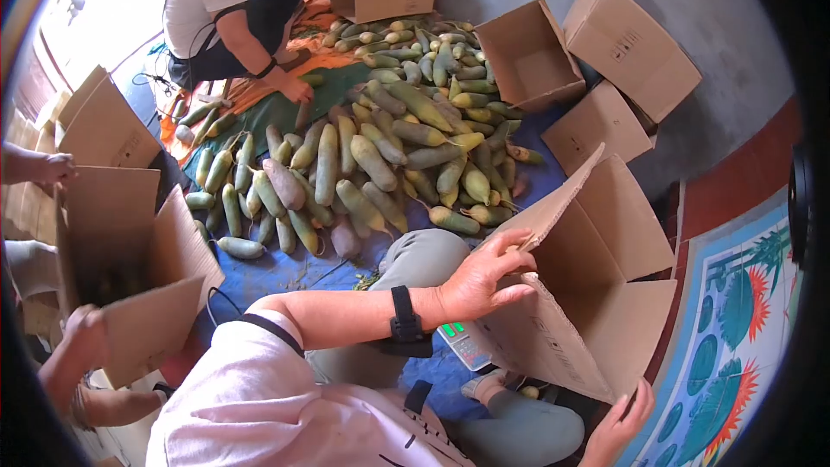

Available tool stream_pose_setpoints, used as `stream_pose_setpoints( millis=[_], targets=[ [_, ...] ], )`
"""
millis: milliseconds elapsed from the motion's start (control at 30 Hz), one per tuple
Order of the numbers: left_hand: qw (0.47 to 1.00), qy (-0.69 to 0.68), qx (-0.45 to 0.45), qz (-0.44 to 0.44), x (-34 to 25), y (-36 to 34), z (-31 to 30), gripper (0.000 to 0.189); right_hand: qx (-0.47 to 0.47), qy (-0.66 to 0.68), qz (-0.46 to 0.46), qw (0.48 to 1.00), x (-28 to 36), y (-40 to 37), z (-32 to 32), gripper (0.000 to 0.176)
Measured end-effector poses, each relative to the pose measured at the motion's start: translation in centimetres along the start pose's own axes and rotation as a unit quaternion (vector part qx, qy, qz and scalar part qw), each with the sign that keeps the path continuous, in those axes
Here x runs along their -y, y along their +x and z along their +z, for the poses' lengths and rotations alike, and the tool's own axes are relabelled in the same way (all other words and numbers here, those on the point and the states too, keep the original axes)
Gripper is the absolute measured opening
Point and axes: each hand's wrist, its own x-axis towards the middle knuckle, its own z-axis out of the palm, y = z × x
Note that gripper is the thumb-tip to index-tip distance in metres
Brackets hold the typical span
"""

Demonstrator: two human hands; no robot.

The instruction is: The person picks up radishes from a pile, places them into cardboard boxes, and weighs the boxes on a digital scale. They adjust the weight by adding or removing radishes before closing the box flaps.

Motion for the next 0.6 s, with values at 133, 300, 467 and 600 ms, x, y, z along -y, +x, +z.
stream_pose_setpoints(
  millis=[133,300,467,600],
  targets=[
    [0.998,-0.037,-0.047,-0.003,0.1,-0.3,0.2,0.051,-0.061,-0.051,0.018,0.997,-1.3,-3.6,-0.3,0.031],
    [0.987,-0.097,-0.129,-0.017,0.2,0.2,0.5,0.048,0.041,-0.016,0.103,0.994,-4.0,-9.2,2.5,0.028],
    [0.974,-0.113,-0.194,-0.043,0.3,1.7,-1.5,0.042,0.054,0.011,0.104,0.993,-4.8,-11.2,5.1,0.026],
    [0.969,-0.05,-0.217,-0.111,3.4,2.8,-4.8,0.037,0.049,0.017,0.104,0.993,-4.9,-11.5,5.3,0.024]
  ],
)
